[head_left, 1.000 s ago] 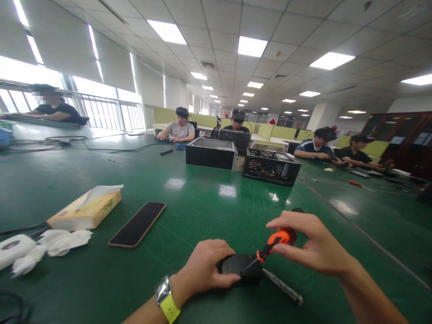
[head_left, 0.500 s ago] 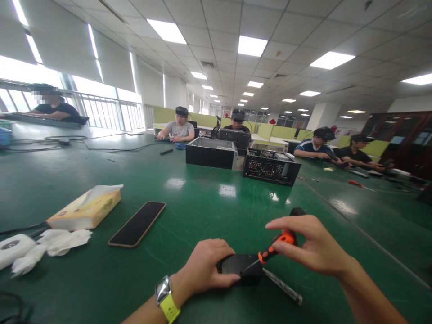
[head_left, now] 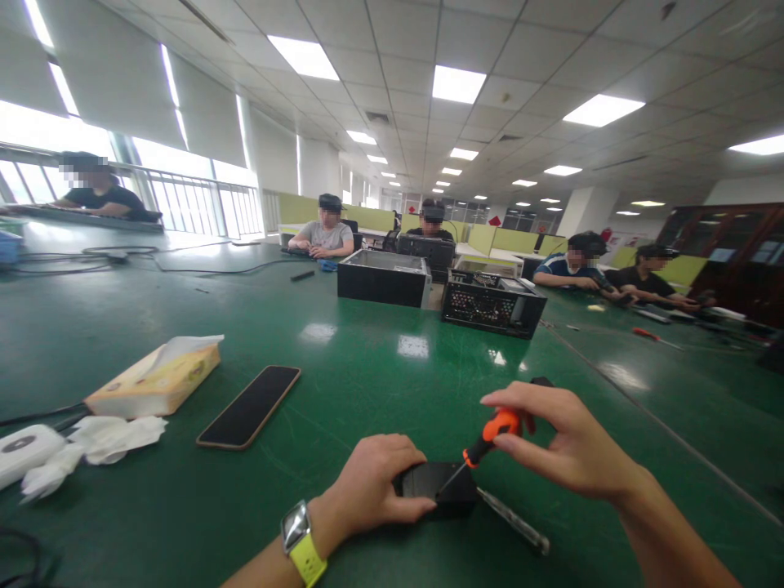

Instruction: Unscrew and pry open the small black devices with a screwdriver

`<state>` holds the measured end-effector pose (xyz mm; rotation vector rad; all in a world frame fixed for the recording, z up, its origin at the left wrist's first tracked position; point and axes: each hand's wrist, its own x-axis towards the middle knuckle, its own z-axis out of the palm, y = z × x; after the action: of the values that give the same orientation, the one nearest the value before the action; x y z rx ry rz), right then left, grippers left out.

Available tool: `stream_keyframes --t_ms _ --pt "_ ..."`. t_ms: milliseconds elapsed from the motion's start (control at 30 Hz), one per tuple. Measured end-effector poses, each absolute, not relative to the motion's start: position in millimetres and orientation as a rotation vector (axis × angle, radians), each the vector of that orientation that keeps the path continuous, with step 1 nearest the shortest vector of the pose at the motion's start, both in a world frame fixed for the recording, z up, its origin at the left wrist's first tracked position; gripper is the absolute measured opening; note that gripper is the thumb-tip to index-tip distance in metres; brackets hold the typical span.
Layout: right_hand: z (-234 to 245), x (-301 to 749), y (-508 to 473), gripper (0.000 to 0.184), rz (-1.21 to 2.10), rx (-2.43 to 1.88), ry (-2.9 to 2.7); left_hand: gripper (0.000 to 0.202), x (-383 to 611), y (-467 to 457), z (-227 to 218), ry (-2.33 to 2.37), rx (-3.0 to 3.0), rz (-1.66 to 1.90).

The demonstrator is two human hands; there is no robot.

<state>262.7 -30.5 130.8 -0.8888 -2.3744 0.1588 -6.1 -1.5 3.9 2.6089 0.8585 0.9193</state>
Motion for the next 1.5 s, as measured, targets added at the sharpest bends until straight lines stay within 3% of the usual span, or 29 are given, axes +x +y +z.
stream_keyframes --t_ms 367,500,633,767,933,1500 --pt "132.7 259.6 -31.6 0.029 0.236 -0.832 -2.406 0.04 -5.6 -0.9 4.1 0.846 2.608 0.928" --pt "133.2 259.5 -31.2 0.011 0.223 -0.871 -2.406 0.041 -6.2 -1.1 4.1 0.842 2.613 0.922" --pt "132.3 261.2 -30.5 0.028 0.202 -0.95 -2.396 0.041 -5.9 -1.0 4.0 0.85 2.612 0.912" --pt "135.0 260.0 -30.9 0.012 0.271 -0.873 -2.405 0.041 -5.4 -0.8 3.9 0.843 2.61 0.923" --pt "132.6 260.7 -31.8 0.026 0.218 -0.858 -2.373 0.04 -5.8 -0.8 2.8 0.852 2.624 0.917" --pt "129.2 259.6 -29.9 0.024 0.155 -0.947 -2.357 0.044 -6.1 -1.6 5.1 0.845 2.614 0.917"
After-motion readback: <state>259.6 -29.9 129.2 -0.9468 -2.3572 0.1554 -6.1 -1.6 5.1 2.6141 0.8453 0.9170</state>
